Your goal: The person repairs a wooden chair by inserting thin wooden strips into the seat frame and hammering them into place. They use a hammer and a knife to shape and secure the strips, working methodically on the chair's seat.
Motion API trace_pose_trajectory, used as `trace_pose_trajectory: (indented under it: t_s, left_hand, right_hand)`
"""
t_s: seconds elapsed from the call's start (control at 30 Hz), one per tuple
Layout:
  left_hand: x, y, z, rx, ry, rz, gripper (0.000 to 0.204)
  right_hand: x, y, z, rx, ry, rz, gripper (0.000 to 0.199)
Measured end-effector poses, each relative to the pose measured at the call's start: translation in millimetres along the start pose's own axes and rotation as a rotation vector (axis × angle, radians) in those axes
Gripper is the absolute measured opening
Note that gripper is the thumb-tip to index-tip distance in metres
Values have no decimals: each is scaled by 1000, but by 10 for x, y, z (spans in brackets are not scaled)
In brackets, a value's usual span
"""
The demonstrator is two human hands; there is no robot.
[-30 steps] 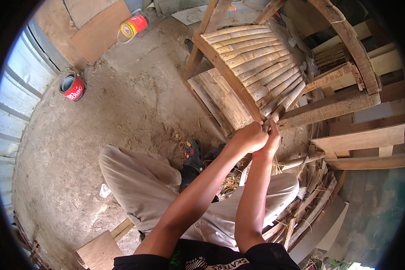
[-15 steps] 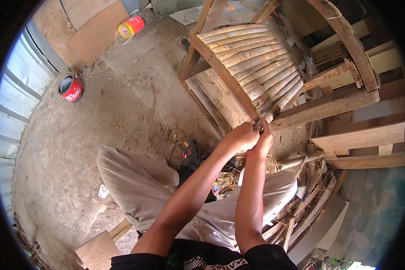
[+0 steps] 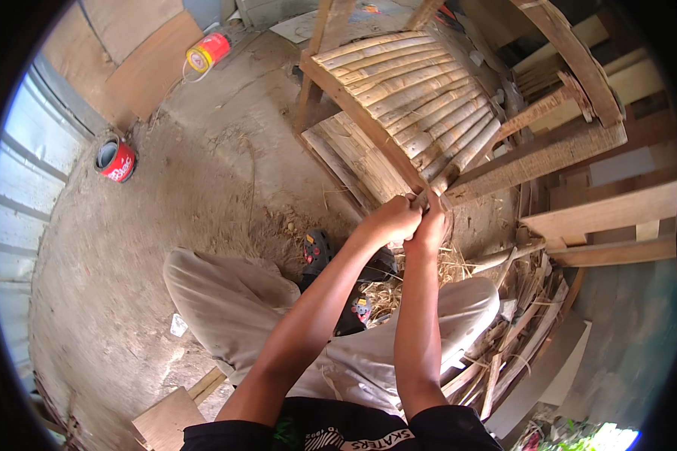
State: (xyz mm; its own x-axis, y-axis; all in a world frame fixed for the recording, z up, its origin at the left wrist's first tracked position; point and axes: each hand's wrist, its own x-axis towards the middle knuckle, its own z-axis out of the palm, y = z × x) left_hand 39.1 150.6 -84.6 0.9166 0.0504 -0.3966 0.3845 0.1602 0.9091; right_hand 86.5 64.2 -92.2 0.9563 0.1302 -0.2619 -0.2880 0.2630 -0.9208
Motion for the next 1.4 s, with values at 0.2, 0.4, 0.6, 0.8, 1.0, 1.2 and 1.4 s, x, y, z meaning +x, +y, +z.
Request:
trace_pose_trajectory:
  t_s: [0.2,0.4,0.6,0.8,1.0,1.2,1.4]
  left_hand:
    - [-115,93,-45,-67,-76,-59,43]
    - [-96,-9,-6,-55,-18,-7,37]
    - [-111,-41,-28,-79,-57,-47,40]
    - [-119,-24,-52,-91,-95,-54,44]
    - [-118,-37,-43,-75,-82,-28,45]
    - [-104,-95,-72,-105,-96,-13,43]
    - [-57,-181,-103,-90,-116,-44,47]
  right_hand:
    - [63,-20,-106,8,-144,23,32]
    - [143,18,-212,-81,-180,-55,28]
    - [116,98,-170,-125,-96,-88,30]
    - [97,105,-167,-133,-70,-62,31]
    - [41,93,-127,-126,-88,-96,31]
    - [90,171,-140,-155,-51,-149,31]
    - [128,242,-194,-168,-69,-152,34]
